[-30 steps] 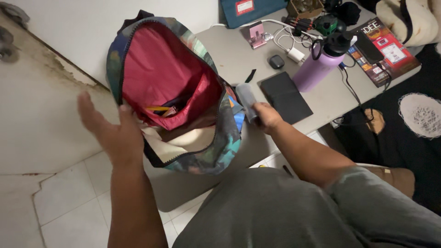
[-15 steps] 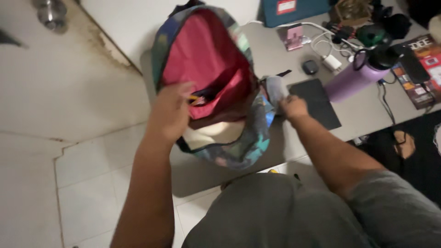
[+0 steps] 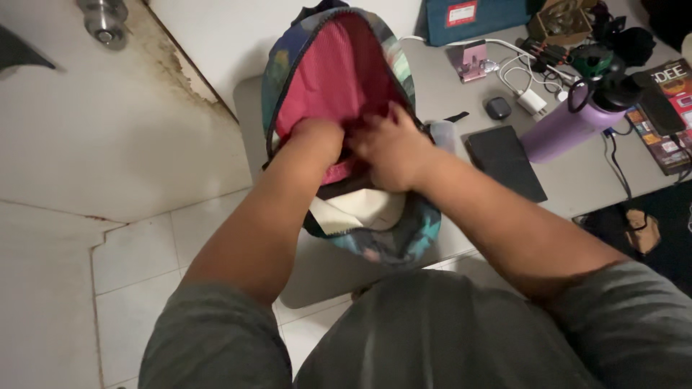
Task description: The person removes several items from a backpack, including a water bottle, a small box, a book, and a wallet, then places them into a wooden drawer or on top of a dresser. The person repeats this process multiple times, moving items between the backpack and the dresser.
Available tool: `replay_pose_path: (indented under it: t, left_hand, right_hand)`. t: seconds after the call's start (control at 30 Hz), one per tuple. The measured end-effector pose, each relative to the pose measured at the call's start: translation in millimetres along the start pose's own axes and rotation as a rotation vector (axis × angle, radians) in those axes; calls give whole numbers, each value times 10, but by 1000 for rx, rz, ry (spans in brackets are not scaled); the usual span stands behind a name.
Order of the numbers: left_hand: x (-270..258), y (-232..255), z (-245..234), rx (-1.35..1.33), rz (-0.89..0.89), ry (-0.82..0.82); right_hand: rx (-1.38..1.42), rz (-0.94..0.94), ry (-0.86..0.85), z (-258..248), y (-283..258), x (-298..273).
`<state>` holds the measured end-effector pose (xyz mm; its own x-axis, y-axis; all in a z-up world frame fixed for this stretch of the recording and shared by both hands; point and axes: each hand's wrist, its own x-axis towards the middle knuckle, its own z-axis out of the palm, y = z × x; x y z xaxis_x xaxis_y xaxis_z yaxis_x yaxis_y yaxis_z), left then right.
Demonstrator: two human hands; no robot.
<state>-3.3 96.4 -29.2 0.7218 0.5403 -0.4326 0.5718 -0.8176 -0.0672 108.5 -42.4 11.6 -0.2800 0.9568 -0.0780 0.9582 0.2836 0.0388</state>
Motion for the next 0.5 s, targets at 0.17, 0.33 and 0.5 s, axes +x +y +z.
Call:
replay_pose_path:
  t: [0.17,0.33,0.5]
  left_hand:
    - [193,29,357,165,41,-2]
    - [201,85,353,192,56,102]
    - [-92,58,9,-163,-47,105]
  right_hand:
    - [-24,41,-313,241,-41,-95]
    - [92,9,-188,238,19,-170]
    - [402,31,146,133,113,-296]
